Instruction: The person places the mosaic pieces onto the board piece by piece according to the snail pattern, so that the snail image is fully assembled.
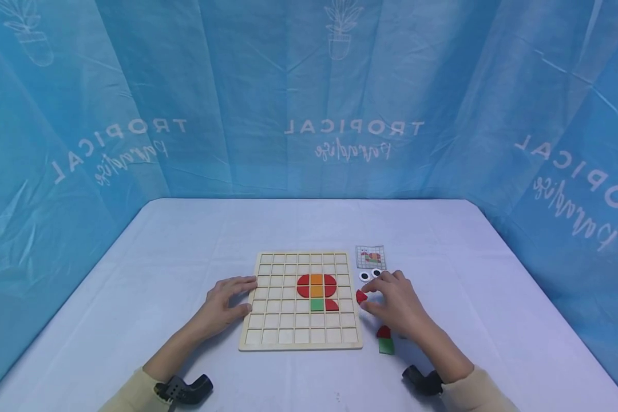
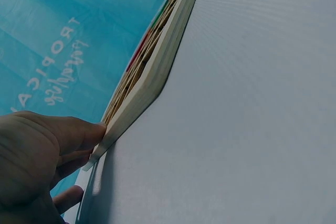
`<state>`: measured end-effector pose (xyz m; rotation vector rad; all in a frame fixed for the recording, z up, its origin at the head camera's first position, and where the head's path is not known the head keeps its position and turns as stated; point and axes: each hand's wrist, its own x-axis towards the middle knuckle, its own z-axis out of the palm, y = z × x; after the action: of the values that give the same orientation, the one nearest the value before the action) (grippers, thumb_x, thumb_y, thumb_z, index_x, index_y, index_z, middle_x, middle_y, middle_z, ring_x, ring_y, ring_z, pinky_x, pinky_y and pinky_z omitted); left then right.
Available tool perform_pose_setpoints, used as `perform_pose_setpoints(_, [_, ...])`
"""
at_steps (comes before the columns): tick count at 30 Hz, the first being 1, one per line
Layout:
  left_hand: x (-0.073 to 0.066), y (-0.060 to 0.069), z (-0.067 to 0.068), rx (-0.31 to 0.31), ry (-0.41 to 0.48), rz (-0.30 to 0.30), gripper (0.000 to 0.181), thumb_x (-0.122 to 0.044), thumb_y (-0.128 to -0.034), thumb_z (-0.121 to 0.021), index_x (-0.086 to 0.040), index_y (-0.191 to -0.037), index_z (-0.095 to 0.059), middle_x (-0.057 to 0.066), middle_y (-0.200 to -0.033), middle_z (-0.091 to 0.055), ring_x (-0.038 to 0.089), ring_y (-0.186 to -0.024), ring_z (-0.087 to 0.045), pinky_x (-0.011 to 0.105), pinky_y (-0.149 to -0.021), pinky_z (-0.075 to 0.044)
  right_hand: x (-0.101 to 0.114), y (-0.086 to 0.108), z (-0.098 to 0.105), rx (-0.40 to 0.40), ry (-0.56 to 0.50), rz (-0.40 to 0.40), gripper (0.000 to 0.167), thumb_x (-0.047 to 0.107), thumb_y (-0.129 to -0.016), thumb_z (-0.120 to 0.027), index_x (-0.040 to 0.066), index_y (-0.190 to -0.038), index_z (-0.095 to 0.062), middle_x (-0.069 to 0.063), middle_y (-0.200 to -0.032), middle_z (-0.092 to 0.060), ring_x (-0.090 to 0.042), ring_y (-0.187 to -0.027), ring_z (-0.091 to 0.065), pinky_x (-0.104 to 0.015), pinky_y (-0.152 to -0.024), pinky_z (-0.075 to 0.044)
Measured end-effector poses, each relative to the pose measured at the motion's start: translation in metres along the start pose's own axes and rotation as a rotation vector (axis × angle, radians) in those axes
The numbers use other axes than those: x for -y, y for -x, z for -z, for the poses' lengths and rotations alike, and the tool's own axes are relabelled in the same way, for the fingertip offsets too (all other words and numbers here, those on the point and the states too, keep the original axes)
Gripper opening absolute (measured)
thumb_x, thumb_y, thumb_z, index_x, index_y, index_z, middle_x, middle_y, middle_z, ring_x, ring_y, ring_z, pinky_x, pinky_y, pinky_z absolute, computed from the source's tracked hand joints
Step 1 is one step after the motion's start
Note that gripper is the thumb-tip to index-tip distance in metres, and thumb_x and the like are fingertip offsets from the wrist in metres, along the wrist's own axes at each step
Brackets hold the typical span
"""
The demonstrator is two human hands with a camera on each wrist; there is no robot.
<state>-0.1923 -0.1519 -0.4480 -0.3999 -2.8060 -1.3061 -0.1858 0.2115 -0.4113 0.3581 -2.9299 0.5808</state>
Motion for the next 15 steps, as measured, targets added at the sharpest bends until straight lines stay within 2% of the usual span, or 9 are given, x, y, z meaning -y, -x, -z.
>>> perform_pose_setpoints(9, [0.000, -0.001, 0.000, -0.006, -0.005, -0.004, 0.045, -0.009, -0.0825, -0.067, -0.008, -0.127, -0.059, 0.006, -0.142, -0.049, 0.033, -0.135, -0.030, 0.058, -0.112, -0.010, -0.039, 0.024, 0.016, 0.072, -0.022, -0.074, 0.027, 0.026, -0.073, -0.078, 0.019, -0.099, -0.072, 0.000, -0.099, -0.063, -0.020, -0.098, -0.047, -0.035, -0.075, -0.051])
perform_pose_setpoints(15, [0.000, 0.000, -0.001, -0.010, -0.015, -0.001, 0.045, -0.008, -0.0816, -0.067, -0.009, -0.126, -0.060, 0.006, -0.140, -0.051, 0.033, -0.135, -0.030, 0.059, -0.111, -0.010, -0.060, 0.040, 0.020, 0.168, -0.049, -0.080, 0.034, 0.030, -0.070, -0.081, 0.020, -0.101, -0.072, 0.002, -0.101, -0.064, -0.019, -0.098, -0.049, -0.036, -0.077, -0.054])
